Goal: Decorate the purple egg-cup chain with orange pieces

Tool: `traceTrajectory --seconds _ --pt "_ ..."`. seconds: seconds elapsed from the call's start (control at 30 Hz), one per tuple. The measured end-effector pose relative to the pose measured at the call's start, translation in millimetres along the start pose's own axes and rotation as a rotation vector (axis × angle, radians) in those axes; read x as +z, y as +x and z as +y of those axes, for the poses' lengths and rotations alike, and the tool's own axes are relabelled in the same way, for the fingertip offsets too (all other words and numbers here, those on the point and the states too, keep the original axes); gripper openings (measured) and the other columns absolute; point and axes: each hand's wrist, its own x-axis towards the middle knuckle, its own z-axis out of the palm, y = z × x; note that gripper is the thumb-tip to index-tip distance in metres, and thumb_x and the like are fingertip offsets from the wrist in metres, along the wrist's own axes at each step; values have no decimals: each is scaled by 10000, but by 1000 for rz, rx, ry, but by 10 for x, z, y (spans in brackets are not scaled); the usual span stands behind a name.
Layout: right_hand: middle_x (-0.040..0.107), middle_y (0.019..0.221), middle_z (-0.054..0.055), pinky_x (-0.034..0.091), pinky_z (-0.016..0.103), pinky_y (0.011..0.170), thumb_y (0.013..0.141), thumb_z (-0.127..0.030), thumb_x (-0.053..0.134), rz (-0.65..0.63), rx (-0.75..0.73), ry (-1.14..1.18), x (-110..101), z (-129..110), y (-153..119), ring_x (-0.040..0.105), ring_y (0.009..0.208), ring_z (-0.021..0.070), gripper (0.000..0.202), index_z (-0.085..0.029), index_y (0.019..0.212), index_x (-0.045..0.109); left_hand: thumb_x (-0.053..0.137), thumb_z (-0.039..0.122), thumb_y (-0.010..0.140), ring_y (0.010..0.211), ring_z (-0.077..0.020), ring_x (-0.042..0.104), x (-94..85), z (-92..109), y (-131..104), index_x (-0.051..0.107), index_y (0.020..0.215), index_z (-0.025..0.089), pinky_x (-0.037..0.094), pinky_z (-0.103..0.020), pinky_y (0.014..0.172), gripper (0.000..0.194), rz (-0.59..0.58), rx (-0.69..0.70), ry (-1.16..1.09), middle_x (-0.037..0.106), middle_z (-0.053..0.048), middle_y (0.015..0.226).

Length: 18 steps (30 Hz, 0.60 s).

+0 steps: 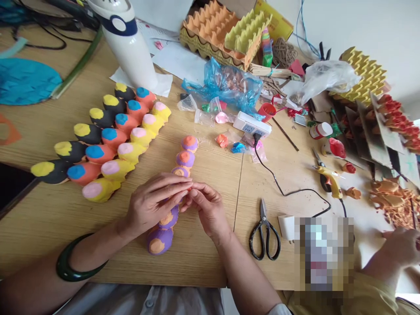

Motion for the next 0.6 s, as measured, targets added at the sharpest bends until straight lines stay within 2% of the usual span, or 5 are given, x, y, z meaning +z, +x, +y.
traceTrajectory --seconds 0.27,0.4,0.53,0.6 --pt "694 675 -31 603 280 620 818 -409 861 -21 -14 -67 -13 -26 1 639 564 119 203 -227 875 792 679 35 930 1059 -168 740 43 -7 -47 727 1193 166 593 -286 988 297 -36 -37 -57 786 -95 1143" --pt "705 723 -15 608 280 606 805 -424 867 30 -47 -93 -26 -33 4 631 587 120 228 -222 889 801 665 91 952 1072 -170 738 22 24 -42 692 1268 194 599 -283 979 334 -35 -103 -101 776 -78 1160" --pt "692 796 -11 634 288 622 817 -377 862 94 -153 -133 -1 -38 -20 631 666 128 211 -238 957 789 660 165 981 891 -138 737 -30 55 -15 715 1216 205 612 -246 850 244 10 -228 -56 779 -44 1008" --pt "695 814 -12 650 315 643 836 -366 849 85 -174 -150 5 -32 -35 637 663 131 198 -243 965 763 653 170 986 856 -141 725 -40 57 1 737 1147 217 610 -254 815 187 23 -225 -31 775 -30 946"
